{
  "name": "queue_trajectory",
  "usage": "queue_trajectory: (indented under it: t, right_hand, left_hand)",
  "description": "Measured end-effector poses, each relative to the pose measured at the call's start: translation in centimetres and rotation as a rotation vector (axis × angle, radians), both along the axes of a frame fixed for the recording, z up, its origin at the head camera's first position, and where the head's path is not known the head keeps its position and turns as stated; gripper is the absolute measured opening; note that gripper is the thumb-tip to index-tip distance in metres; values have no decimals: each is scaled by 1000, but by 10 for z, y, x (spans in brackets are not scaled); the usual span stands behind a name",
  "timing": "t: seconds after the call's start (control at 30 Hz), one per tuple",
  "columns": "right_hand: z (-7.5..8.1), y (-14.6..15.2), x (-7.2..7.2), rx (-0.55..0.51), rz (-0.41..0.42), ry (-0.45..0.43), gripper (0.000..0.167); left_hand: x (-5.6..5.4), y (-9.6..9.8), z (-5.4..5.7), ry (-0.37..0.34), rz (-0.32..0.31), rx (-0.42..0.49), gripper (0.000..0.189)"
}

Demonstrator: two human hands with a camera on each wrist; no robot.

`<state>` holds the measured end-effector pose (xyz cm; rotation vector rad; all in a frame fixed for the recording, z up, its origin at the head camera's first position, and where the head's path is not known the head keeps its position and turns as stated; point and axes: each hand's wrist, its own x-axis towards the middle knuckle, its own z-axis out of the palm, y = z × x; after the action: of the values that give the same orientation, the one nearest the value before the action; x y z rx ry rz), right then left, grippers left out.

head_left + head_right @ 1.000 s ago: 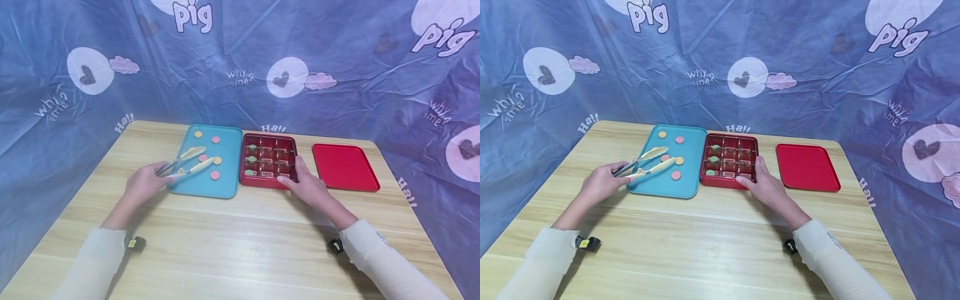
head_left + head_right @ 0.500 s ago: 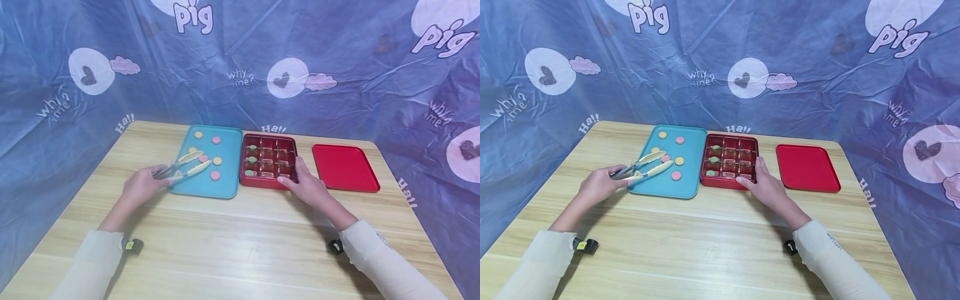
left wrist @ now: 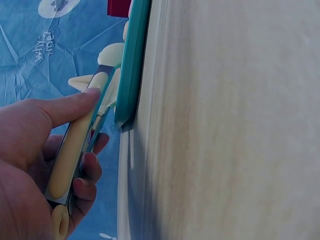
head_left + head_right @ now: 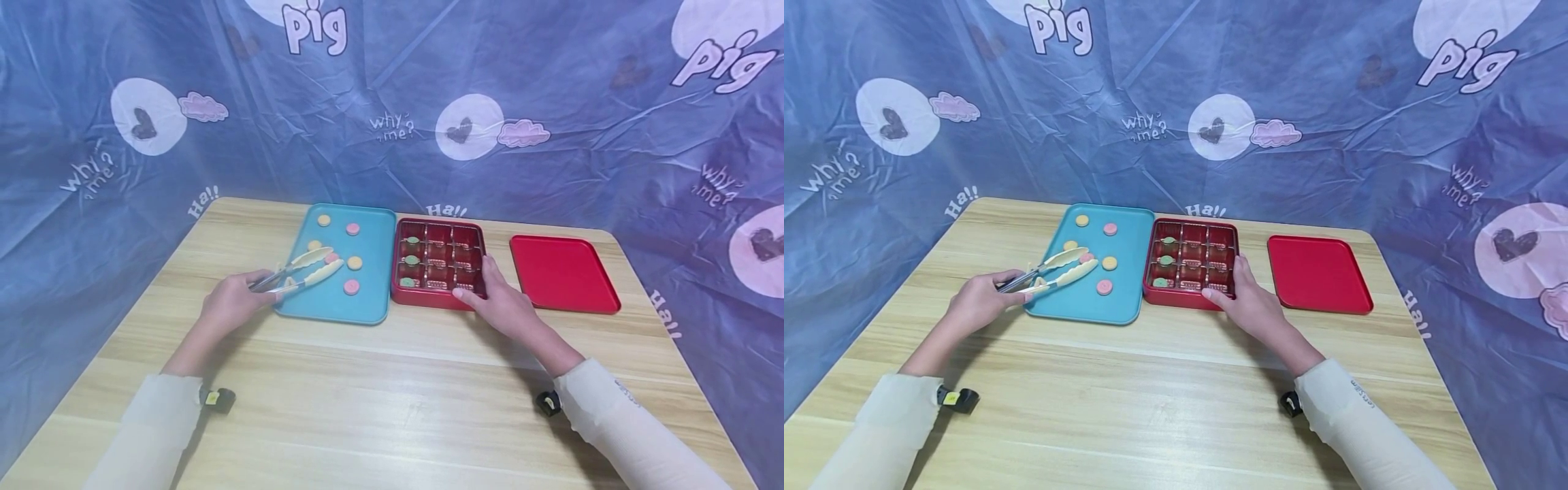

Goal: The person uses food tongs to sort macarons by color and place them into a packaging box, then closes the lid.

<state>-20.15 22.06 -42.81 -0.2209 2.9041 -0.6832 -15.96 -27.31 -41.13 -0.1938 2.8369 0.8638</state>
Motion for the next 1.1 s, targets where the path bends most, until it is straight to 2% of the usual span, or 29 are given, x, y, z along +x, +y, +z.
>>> queue_trajectory:
  t: [0.6,0.83,1.1]
  right_hand:
    - [1,-1,0,0,-3,-3,111]
    - [1,-1,1,-4,1,-3,110]
    - [1,-1,1,2,-8,-14,112]
  left_hand:
    - [-3,-3,-2,8,1,22,71]
    - [0,-4,2,11,0,6,77]
    - [2,-6,2,35,-6,-15,75]
